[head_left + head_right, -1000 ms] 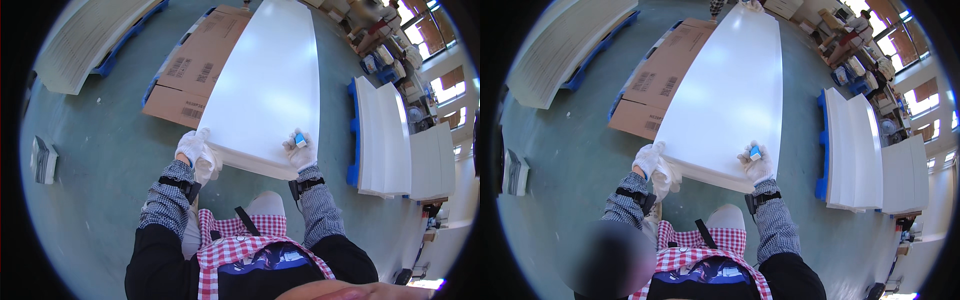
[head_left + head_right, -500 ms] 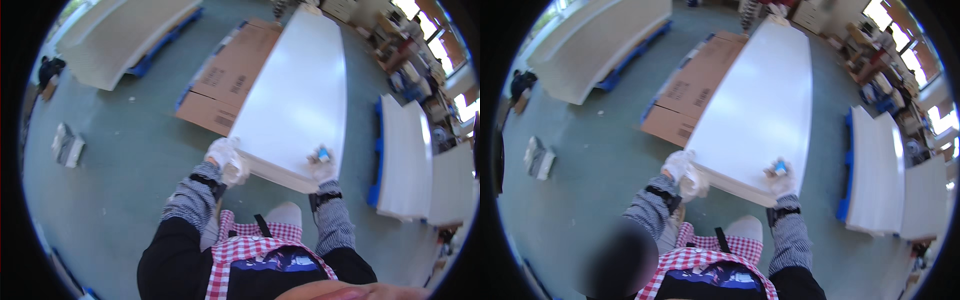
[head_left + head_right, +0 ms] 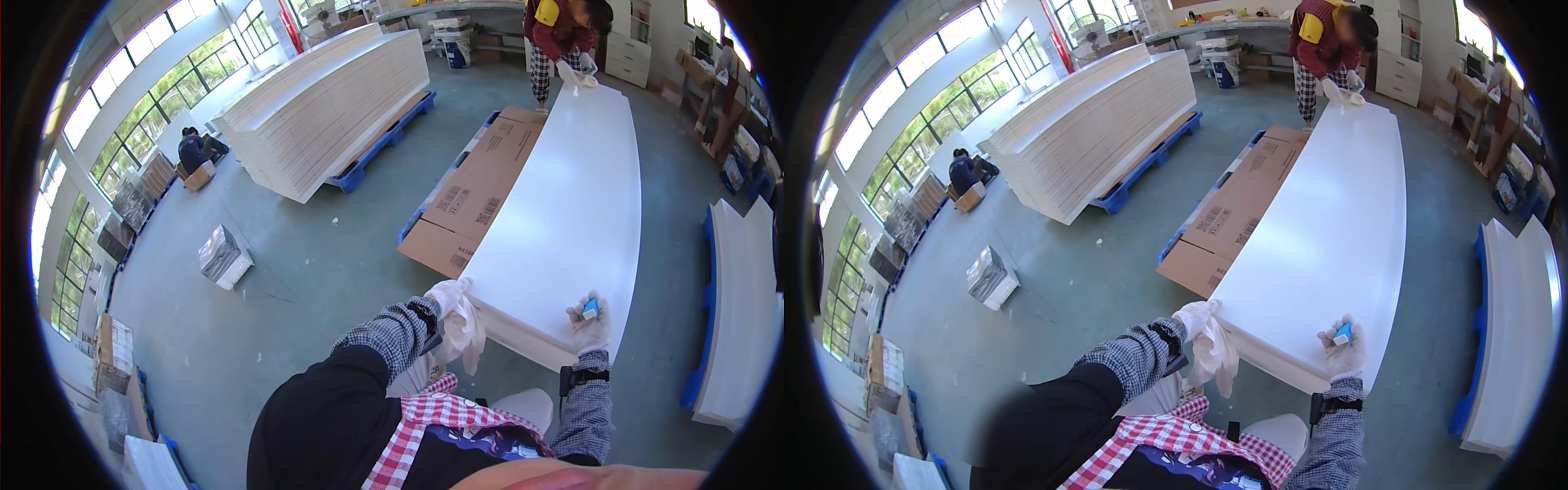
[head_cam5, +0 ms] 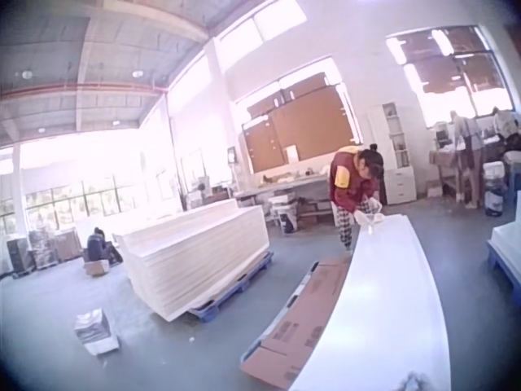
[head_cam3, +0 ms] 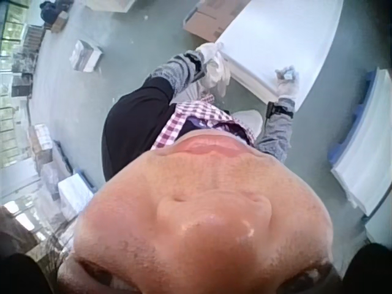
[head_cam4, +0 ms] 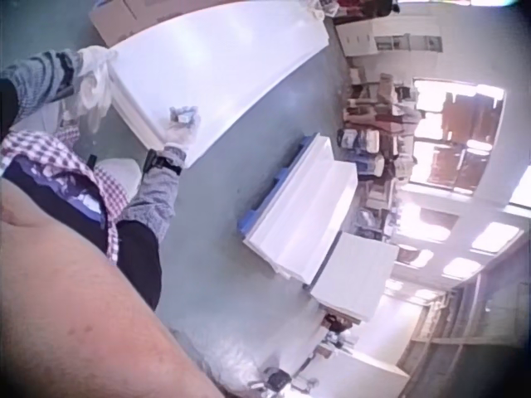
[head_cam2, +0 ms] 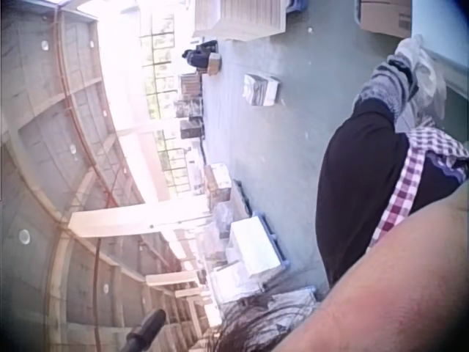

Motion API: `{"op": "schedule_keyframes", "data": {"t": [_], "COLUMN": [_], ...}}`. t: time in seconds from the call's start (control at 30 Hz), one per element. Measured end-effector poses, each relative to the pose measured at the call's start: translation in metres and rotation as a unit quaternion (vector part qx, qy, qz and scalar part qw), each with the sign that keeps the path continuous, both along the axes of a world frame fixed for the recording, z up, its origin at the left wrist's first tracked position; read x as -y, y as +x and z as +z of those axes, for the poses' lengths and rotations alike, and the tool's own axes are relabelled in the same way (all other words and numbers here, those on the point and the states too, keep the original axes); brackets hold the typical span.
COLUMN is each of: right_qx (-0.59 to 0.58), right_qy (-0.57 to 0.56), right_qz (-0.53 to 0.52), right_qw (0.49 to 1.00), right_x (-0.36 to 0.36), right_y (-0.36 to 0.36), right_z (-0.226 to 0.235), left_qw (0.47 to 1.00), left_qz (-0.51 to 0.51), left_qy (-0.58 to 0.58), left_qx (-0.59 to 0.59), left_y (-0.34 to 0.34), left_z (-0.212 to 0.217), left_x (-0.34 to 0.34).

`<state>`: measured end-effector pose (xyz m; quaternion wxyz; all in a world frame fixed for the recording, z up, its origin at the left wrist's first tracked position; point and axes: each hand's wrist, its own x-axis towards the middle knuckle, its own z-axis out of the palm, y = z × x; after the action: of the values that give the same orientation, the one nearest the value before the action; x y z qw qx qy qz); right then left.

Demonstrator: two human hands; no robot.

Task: Cleaning and moving large white furniture panels in a warehouse or factory setting.

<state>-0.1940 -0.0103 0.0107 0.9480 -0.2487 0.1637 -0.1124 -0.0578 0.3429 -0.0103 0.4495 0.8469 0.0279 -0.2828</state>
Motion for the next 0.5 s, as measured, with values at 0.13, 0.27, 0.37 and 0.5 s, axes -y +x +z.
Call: {"op": "schedule_keyframes", "data": {"t": [0.13, 0.27, 0.37, 0.5], "right_qx": [0.015, 0.001, 0.005, 0.012], "right_qy": [-0.007, 0.009, 0.024, 0.026], "right_qz": [0.001, -0.005, -0.008, -0.001], "right_qw": [1.000, 1.000, 1.000, 1.000], "right_x": [-0.001, -0.004, -0.005, -0.006], "right_y": [0.000, 0.000, 0.000, 0.000], "right_z": [0.002, 0.003, 0.003, 0.004], "left_qw": [0.995, 0.976, 0.993, 0.988], "left_qz": [0.044, 0.122, 0.078, 0.097], "left_qy": [-0.082, -0.158, -0.086, -0.109], "left_qx": [-0.024, -0.083, -0.034, -0.044], "left_y": [-0.002, -0.008, -0.006, 0.001], "left_z": [0.008, 0.017, 0.011, -0.013], "left_x": [0.005, 0.011, 0.006, -0.003]}}
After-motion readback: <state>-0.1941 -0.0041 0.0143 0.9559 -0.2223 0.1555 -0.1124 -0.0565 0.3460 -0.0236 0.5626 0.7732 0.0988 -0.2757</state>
